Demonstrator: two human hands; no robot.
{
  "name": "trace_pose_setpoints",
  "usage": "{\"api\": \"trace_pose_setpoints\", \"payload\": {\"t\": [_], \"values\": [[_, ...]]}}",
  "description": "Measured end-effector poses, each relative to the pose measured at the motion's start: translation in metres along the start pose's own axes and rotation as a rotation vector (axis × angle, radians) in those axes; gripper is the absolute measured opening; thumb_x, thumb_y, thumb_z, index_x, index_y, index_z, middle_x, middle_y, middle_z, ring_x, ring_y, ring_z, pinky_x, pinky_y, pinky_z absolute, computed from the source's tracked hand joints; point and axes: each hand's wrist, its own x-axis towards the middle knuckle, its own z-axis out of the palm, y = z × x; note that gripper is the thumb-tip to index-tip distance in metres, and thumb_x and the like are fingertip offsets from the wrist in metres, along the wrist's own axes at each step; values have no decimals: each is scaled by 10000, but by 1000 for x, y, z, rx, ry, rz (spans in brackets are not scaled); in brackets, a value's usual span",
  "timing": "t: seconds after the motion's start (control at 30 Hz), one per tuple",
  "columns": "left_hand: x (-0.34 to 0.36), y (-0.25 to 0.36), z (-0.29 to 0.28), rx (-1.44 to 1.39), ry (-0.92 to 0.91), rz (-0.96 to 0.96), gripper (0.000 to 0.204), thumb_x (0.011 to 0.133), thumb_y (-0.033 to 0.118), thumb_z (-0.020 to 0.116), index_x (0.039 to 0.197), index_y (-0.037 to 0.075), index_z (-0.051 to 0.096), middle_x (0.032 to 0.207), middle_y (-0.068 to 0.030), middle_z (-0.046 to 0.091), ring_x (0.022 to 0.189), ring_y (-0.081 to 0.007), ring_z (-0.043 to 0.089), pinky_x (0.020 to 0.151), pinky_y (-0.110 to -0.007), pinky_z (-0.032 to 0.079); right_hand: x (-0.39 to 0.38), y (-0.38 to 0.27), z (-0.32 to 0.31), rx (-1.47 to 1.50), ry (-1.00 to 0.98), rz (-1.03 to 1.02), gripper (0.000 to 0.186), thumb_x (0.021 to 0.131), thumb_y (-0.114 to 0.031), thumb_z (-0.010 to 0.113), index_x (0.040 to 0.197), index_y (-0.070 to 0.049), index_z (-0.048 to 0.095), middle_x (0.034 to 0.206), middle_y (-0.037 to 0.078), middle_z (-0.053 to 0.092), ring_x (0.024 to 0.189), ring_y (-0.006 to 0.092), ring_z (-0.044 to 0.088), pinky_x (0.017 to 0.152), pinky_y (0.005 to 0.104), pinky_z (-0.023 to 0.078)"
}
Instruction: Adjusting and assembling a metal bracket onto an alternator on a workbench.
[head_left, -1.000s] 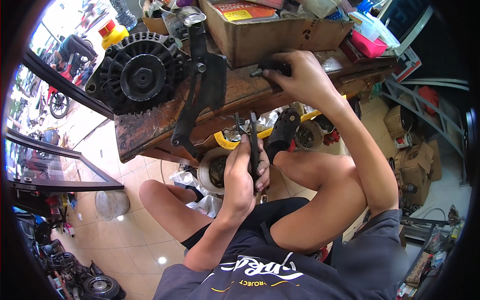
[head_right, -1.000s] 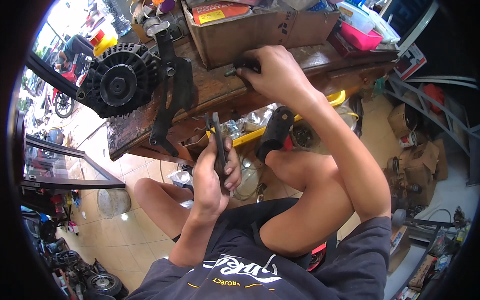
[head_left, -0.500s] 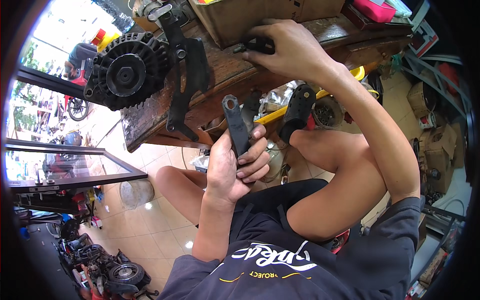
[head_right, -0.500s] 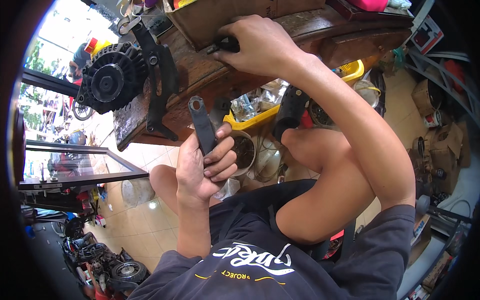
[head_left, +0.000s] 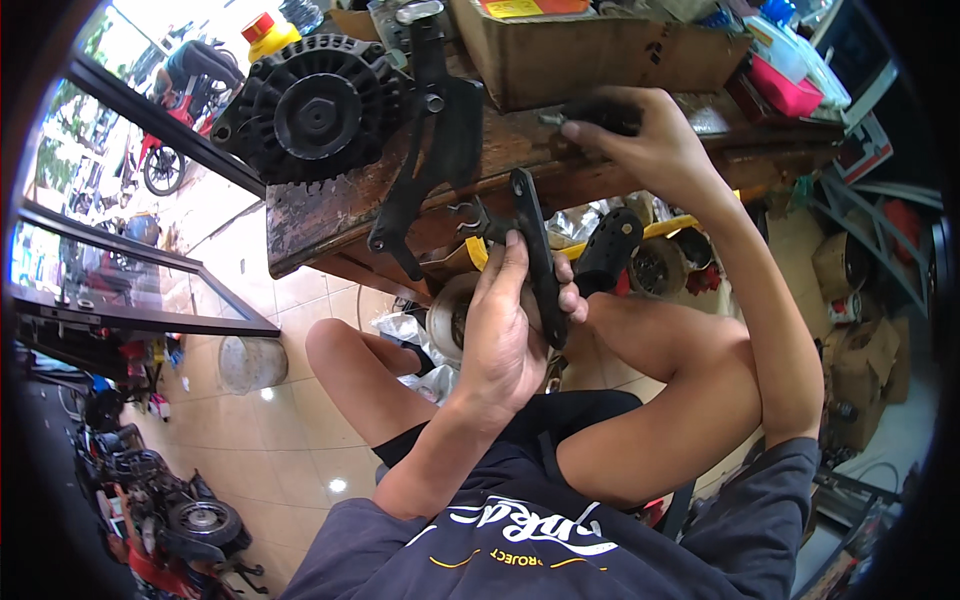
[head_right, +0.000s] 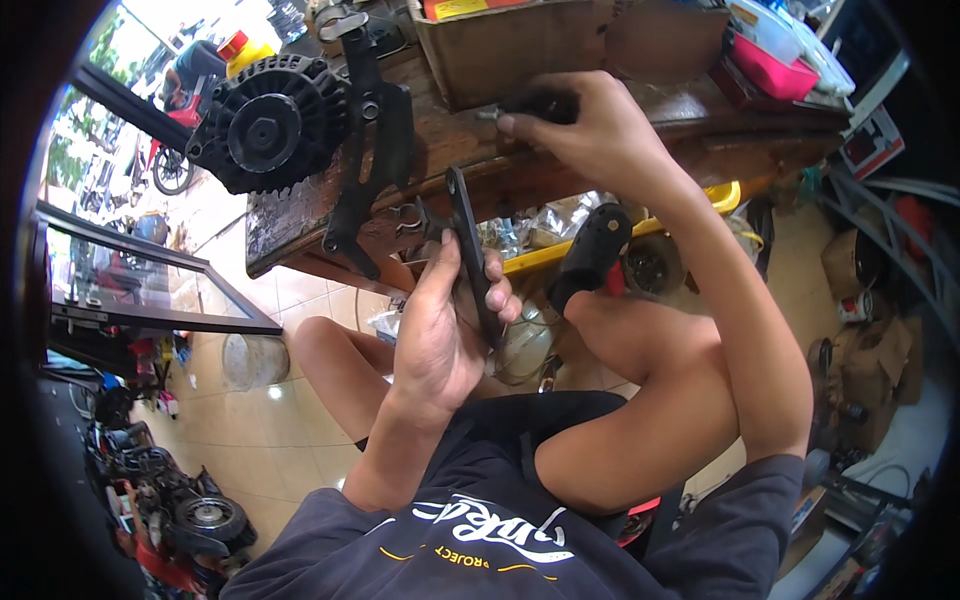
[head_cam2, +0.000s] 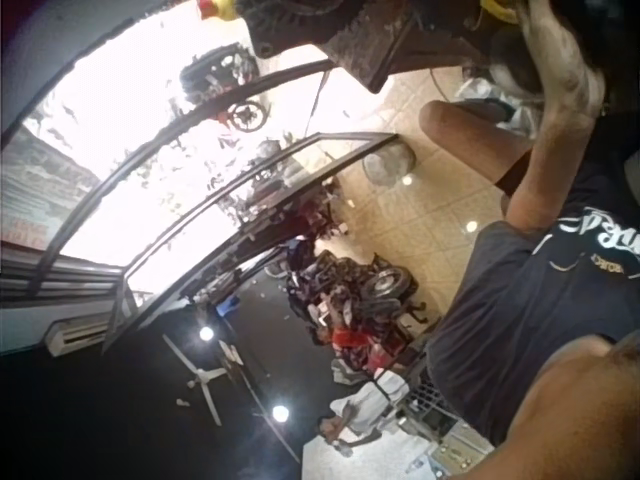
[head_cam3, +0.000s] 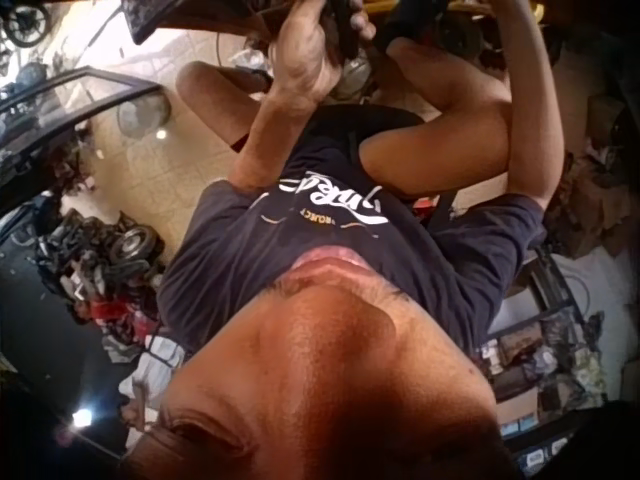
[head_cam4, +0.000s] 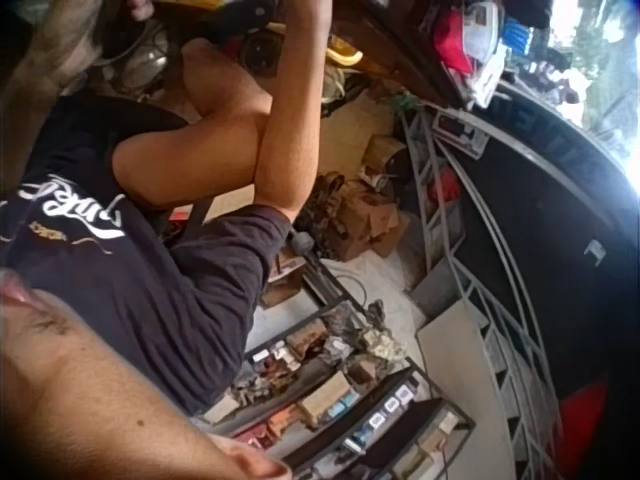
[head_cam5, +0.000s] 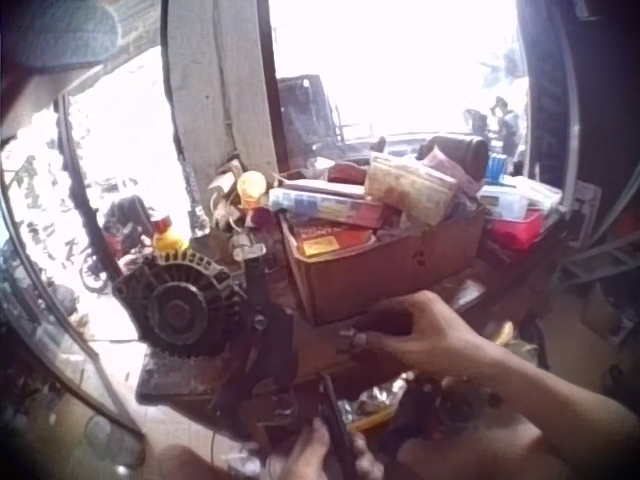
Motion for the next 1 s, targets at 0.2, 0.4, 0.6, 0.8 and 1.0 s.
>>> {"api": "trace_pose_setpoints", "payload": {"t": [0.2,0.4,0.6,0.8,1.0], "values": [[1,3,17,-78,-13,63,277,1108,342,432,1096,93,554,908,-63,618,747,-160,580,694,-347,497,-14,-32,3,112,-206,104,301,900,-184,791,1069,53,715,952,55,736,863,92,675,806,265,558],[2,3,20,-113,-72,50,288,1116,347,405,1112,101,554,939,-64,613,743,-150,574,679,-340,490,-15,-36,7,223,-259,181,247,910,-105,758,1074,72,708,931,88,738,890,107,699,815,281,573],[-2,2,24,-129,-62,46,286,1116,349,402,1125,96,536,923,-74,614,727,-152,582,678,-345,496,-13,-35,6,306,-262,223,264,924,-122,755,1092,74,698,962,84,736,894,122,701,836,285,588],[-1,12,26,49,11,184,287,1115,332,406,1121,62,503,851,-91,621,557,-167,598,505,-325,531,-11,-42,11,335,-231,196,282,909,-159,774,1081,56,714,938,74,738,851,107,683,807,275,572],[3,32,15,156,53,240,297,1112,343,412,1072,64,506,830,-74,613,471,-124,558,366,-249,422,-3,-40,20,-68,-55,82,263,898,-193,763,1067,7,745,852,52,737,742,81,616,710,264,509]]}}
